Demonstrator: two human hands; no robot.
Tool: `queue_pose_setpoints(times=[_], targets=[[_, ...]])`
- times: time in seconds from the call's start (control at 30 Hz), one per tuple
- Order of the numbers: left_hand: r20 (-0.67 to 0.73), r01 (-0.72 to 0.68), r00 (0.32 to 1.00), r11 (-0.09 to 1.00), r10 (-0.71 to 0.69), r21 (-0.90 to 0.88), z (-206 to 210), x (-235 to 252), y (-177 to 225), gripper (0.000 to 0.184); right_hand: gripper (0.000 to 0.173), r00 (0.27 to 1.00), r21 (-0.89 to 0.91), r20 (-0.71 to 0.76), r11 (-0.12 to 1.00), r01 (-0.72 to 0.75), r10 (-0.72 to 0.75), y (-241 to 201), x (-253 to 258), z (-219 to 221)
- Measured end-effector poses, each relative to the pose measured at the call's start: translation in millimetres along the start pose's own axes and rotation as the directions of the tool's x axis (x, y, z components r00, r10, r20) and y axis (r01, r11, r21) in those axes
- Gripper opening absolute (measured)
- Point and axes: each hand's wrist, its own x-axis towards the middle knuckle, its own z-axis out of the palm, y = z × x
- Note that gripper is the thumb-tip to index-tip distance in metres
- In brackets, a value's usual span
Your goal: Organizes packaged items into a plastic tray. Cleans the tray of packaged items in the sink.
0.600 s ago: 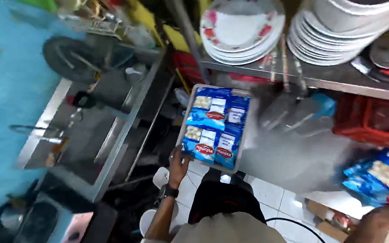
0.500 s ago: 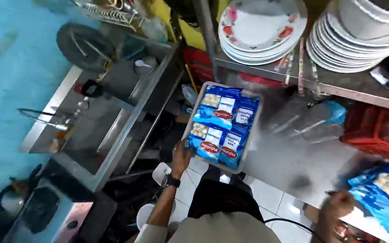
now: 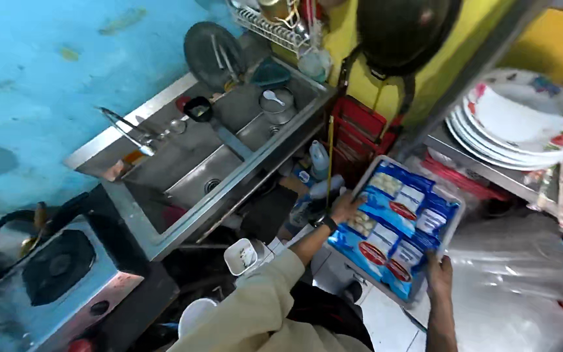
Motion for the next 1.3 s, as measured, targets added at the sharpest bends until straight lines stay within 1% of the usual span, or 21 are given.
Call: queue_pose_setpoints(times=[0.03,0.1,0.13,0.2,0.27,0.3,0.33,0.37,0.4,0.43,0.5,0.6,0.67,0.77,0.87,0.93,1.0,1.07,1.17,1.23,1.3], targets=[[0.032,0.0,0.999,0.999,0.002,-0.036,-3,0,-3,0.061,0.055,1.0,0.052,-0.018,0.999,-0.016,0.017,-3,1,4],[0.131,0.054,0.991,0.99,-0.037,-0.131,-11,-1,-5,0.067,0.049,0.999,0.089,-0.044,0.996,-0.027,0.031,-5,1,9],[0.172,0.075,0.984,0.981,-0.043,-0.179,-17,3,-5,0.069,0.047,0.999,0.087,-0.049,0.996,-0.016,0.021,-4,2,10],[0.232,0.088,0.972,0.963,-0.027,-0.256,-29,10,-4,0.065,0.046,1.0,0.058,-0.029,0.998,0.013,-0.011,-6,10,12],[0.304,0.12,0.952,0.95,-0.028,-0.288,-51,-1,5,0.06,0.047,1.0,0.066,0.004,0.998,0.008,-0.008,-10,15,14],[0.353,0.156,0.934,0.947,-0.049,-0.282,-55,-6,14,0.06,0.046,1.0,0.075,-0.018,0.997,-0.006,0.007,-15,18,10],[0.374,0.15,0.926,0.95,-0.039,-0.272,-47,1,15,0.06,0.046,0.998,0.076,-0.061,0.997,-0.021,0.026,-20,25,8],[0.331,0.061,0.943,0.956,0.039,-0.287,-29,19,1,0.061,0.045,0.995,0.062,-0.096,0.998,-0.033,0.039,-22,35,8],[0.268,-0.019,0.957,0.946,0.111,-0.323,-15,34,-12,0.057,0.042,0.992,0.048,-0.119,0.998,-0.043,0.049,-23,41,11],[0.23,-0.042,0.965,0.938,0.128,-0.345,-10,39,-20,0.052,0.041,0.992,0.038,-0.115,0.998,-0.047,0.052,-21,41,15],[0.206,-0.018,0.974,0.934,0.098,-0.357,-13,31,-17,0.046,0.039,0.995,0.017,-0.1,0.999,-0.028,0.03,-30,29,15],[0.161,-0.013,0.985,0.951,0.065,-0.307,-33,16,-23,0.048,0.039,0.996,0.016,-0.084,1.0,0.005,-0.003,-49,2,23],[0.152,-0.012,0.987,0.963,0.055,-0.269,-60,1,-24,0.05,0.036,0.998,0.037,-0.057,0.999,0.026,-0.024,-58,-12,34],[0.135,0.001,0.99,0.982,0.025,-0.191,-111,-16,-23,0.059,0.026,0.999,0.088,-0.045,0.996,0.031,-0.027,-81,-38,58],[0.076,0.016,0.997,0.994,-0.008,-0.11,-169,-20,-27,0.061,0.024,0.999,0.118,-0.015,0.992,0.047,-0.045,-114,-53,96],[0.024,0.025,0.999,0.998,-0.024,-0.066,-208,-20,-34,0.057,0.024,0.998,0.13,0.025,0.99,0.057,-0.061,-131,-58,126],[-0.044,0.026,0.999,1.0,-0.025,0.015,-245,-9,-49,0.054,0.025,0.992,0.156,0.083,0.985,0.077,-0.09,-151,-62,161],[-0.101,0.022,0.995,0.995,-0.013,0.095,-286,1,-62,0.053,0.021,0.98,0.225,0.157,0.97,0.087,-0.125,-173,-68,201],[-0.157,0.019,0.988,0.985,0.008,0.173,-357,28,-89,0.058,0.023,0.944,0.329,0.287,0.942,0.064,-0.165,-201,-71,264],[-0.188,0.003,0.981,0.977,0.038,0.212,-408,50,-109,0.064,0.026,0.923,0.277,0.355,0.96,0.05,-0.151,-220,-79,308],[-0.195,0.013,0.98,0.966,0.039,0.259,-463,74,-127,0.067,0.031,0.896,0.214,0.42,0.975,0.06,-0.147,-240,-84,356]])
